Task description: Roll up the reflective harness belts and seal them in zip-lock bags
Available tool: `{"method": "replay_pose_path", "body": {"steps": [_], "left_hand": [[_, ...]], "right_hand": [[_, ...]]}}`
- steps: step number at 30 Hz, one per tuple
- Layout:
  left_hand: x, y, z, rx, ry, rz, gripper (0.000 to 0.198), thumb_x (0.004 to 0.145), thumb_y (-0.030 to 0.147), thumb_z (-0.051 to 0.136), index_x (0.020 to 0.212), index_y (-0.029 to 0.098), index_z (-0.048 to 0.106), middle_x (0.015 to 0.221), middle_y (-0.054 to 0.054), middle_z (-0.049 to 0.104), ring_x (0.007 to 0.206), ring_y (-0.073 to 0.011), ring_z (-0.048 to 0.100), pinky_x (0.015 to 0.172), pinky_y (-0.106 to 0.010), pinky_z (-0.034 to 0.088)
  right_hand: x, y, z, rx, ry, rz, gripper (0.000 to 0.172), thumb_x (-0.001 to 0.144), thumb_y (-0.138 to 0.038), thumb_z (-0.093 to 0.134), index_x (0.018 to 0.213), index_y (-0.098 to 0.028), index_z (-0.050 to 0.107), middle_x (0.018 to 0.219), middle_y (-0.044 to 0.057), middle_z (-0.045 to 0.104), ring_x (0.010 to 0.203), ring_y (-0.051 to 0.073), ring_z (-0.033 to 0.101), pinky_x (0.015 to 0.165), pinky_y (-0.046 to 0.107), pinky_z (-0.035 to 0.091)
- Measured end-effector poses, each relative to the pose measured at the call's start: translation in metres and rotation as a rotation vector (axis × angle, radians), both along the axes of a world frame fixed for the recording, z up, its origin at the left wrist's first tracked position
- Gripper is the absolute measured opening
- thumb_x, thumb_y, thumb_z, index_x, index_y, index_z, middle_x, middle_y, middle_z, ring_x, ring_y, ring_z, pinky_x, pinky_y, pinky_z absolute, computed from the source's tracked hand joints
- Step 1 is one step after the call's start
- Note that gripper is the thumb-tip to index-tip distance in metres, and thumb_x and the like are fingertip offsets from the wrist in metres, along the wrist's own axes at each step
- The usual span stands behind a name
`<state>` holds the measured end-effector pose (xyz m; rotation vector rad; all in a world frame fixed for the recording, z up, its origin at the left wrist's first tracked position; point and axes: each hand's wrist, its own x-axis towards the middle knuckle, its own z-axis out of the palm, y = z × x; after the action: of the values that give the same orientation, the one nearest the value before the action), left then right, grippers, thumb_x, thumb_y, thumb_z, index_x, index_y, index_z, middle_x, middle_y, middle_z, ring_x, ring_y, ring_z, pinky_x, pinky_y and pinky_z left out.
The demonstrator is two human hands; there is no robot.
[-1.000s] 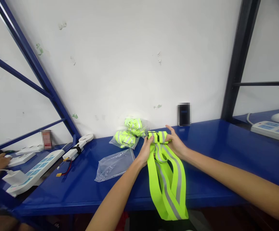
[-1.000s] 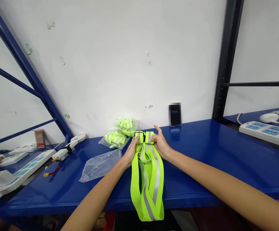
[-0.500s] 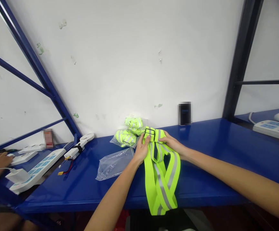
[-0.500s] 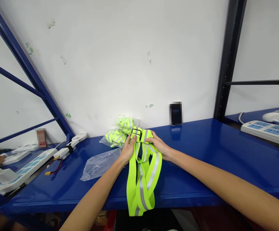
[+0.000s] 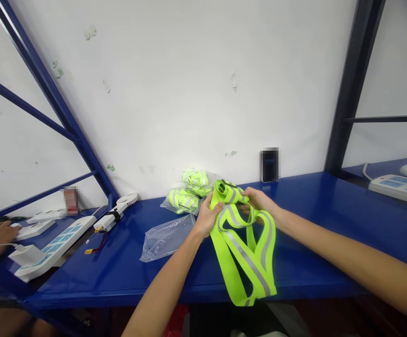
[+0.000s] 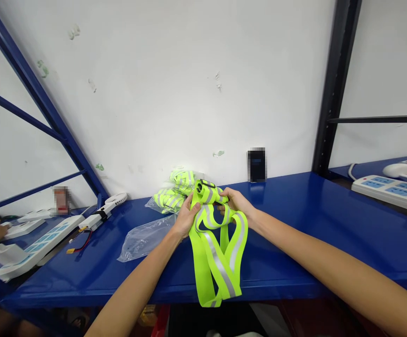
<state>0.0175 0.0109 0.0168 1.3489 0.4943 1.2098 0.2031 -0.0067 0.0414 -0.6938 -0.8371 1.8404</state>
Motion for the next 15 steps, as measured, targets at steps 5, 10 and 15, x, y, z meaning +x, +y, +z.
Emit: {"method": "replay_pose_path", "body": {"steps": [5, 10, 15], "left_hand": [[-0.004, -0.003, 0.006, -0.064, -0.031, -0.084, 0.059, 0.077, 0.039, 0.072, 0.13, 0.023, 0.053, 0.121, -0.009, 0.065, 0.105, -0.0279, 0.065, 0.09, -0.039, 0.051], [-0.007, -0.004, 0.01, -0.168, -0.01, -0.178, 0.068, 0.069, 0.021, 0.074, 0.133, 0.026, 0.05, 0.118, -0.007, 0.067, 0.102, -0.0273, 0.066, 0.09, -0.039, 0.051], [0.0, 0.0, 0.006, -0.141, -0.019, -0.055, 0.059, 0.066, 0.019, 0.073, 0.124, 0.024, 0.06, 0.114, -0.005, 0.069, 0.101, -0.0267, 0.065, 0.089, -0.037, 0.051]], "right_hand": [[0.0, -0.01, 0.013, -0.038, 0.029, 0.104, 0.01, 0.071, -0.023, 0.052, 0.064, -0.02, 0.045, 0.041, -0.005, 0.036, 0.035, 0.007, 0.026, 0.033, 0.018, 0.02], [0.0, -0.015, 0.015, -0.024, 0.056, 0.158, 0.019, 0.072, -0.026, 0.052, 0.057, -0.02, 0.042, 0.037, -0.006, 0.033, 0.032, 0.006, 0.021, 0.031, 0.019, 0.019], [-0.012, -0.012, 0.004, 0.165, 0.092, -0.075, 0.015, 0.067, -0.016, 0.056, 0.081, -0.019, 0.057, 0.056, -0.003, 0.056, 0.046, 0.011, 0.05, 0.045, 0.022, 0.043]]}}
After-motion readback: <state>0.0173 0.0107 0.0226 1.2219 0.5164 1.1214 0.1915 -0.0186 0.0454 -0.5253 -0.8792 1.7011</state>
